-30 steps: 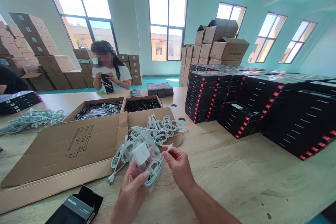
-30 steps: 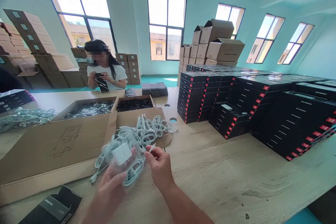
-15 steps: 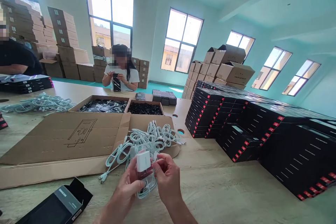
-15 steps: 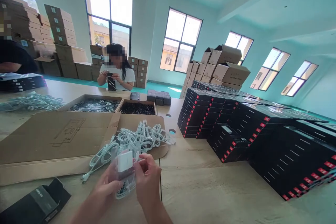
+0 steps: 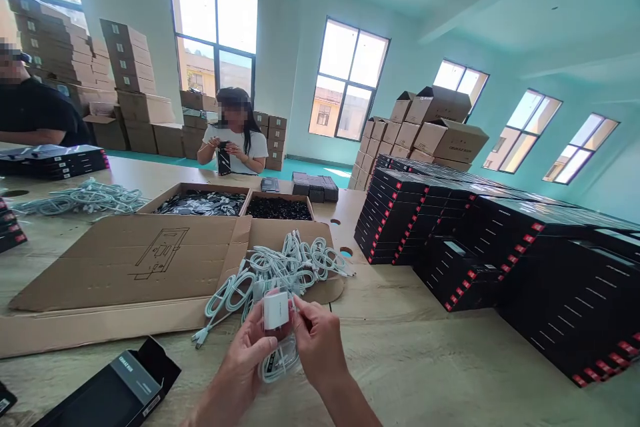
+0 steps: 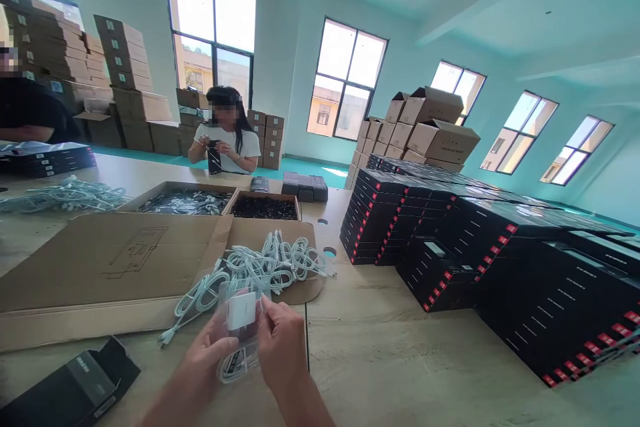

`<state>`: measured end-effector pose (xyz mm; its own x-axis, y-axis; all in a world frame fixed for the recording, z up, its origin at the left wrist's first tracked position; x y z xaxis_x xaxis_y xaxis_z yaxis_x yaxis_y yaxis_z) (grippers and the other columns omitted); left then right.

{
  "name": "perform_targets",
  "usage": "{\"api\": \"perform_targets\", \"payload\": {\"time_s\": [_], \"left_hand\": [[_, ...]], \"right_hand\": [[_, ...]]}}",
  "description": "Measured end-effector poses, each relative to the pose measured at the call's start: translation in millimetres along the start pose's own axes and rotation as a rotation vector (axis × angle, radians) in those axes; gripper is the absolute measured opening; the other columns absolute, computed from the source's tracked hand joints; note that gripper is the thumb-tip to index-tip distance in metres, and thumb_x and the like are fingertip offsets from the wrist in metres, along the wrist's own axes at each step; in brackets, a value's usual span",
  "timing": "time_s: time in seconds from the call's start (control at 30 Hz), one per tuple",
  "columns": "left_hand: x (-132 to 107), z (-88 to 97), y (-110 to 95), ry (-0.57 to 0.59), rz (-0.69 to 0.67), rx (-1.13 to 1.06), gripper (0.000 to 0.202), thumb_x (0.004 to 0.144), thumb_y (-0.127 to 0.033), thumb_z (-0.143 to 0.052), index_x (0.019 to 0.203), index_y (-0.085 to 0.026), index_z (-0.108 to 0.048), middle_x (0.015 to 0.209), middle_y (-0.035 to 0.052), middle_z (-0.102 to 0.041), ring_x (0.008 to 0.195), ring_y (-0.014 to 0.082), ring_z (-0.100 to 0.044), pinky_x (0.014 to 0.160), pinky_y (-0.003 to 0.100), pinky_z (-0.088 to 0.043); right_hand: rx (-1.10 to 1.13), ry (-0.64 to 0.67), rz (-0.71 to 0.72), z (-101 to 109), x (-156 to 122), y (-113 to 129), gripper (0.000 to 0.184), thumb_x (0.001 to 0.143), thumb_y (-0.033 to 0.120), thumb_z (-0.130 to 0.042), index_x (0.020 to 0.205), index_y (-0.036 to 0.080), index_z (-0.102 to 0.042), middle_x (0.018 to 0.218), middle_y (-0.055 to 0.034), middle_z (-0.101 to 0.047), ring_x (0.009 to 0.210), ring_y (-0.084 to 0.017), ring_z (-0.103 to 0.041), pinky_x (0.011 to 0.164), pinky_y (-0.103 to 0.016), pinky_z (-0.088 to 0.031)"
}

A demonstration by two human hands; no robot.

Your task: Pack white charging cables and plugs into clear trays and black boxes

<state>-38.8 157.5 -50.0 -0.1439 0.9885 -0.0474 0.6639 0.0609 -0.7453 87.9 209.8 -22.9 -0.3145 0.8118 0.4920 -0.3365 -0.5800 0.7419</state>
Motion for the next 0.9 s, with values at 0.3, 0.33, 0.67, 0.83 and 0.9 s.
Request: {"api": "perform_targets", "payload": {"time_s": [0.3, 0.33, 0.67, 0.83, 0.9], "left_hand": [[-1, 0.6, 0, -0.016, -0.017, -0.032, 0.073, 0.062, -0.013, -0.078, 0.133, -0.026, -0.068, 0.124, 0.0081, -0.076, 0.125, 0.0355, -0.064, 0.107, 0.043, -0.049], [-2, 1.4, 0, -0.013, -0.011, -0.041, 0.073, 0.062, -0.012, -0.076, 0.133, -0.026, -0.068, 0.123, 0.0084, -0.076, 0.124, 0.0358, -0.065, 0.107, 0.044, -0.050], [-5, 17.8, -11, 0.046, 0.025, -0.123, 0.070, 0.064, -0.010, -0.074, 0.132, -0.028, -0.069, 0.126, 0.0078, -0.075, 0.122, 0.0348, -0.066, 0.107, 0.043, -0.049], [-8, 12.3, -16, 0.012, 0.006, -0.186, 0.088, 0.059, -0.012, -0.076, 0.144, -0.028, -0.058, 0.126, 0.0082, -0.075, 0.122, 0.0363, -0.065, 0.108, 0.046, -0.048], [-10, 10.8, -16, -0.008, 0.024, -0.196, 0.096, 0.059, -0.012, -0.075, 0.150, -0.030, -0.051, 0.127, 0.0079, -0.075, 0.121, 0.0360, -0.066, 0.108, 0.047, -0.048]], "right_hand": [[-0.212, 0.127, 0.055, -2, 1, 4, 0.028, 0.096, 0.014, -0.053, 0.104, 0.018, -0.080, 0.078, -0.0063, -0.069, 0.069, -0.018, -0.063, 0.063, -0.025, -0.040], [-0.259, 0.137, 0.053, -3, 2, 5, 0.029, 0.095, 0.012, -0.054, 0.107, 0.019, -0.080, 0.078, -0.0063, -0.069, 0.070, -0.018, -0.063, 0.063, -0.026, -0.039], [-0.189, 0.234, -0.037, 3, 6, 12, 0.035, 0.097, 0.026, -0.057, 0.125, 0.037, -0.075, 0.090, -0.0057, -0.061, 0.092, -0.024, -0.060, 0.084, -0.036, -0.050], [0.094, 0.390, 0.013, -2, 1, -2, 0.064, 0.087, 0.010, -0.058, 0.145, 0.036, -0.058, 0.117, -0.0058, -0.064, 0.115, -0.022, -0.061, 0.104, -0.036, -0.048], [0.126, 0.369, 0.066, -4, 0, -6, 0.068, 0.085, 0.009, -0.058, 0.147, 0.035, -0.055, 0.126, -0.0064, -0.064, 0.120, -0.022, -0.059, 0.108, -0.036, -0.047]]}}
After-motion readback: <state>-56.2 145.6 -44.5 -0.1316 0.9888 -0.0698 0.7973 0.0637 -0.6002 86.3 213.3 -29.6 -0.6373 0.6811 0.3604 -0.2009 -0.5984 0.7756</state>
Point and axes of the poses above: each hand's wrist, its own x-axis towards the middle knuckle, its own z-axis out of the back of the hand, y = z × x, the point moved 4 cm from there along x, towards the middle knuckle
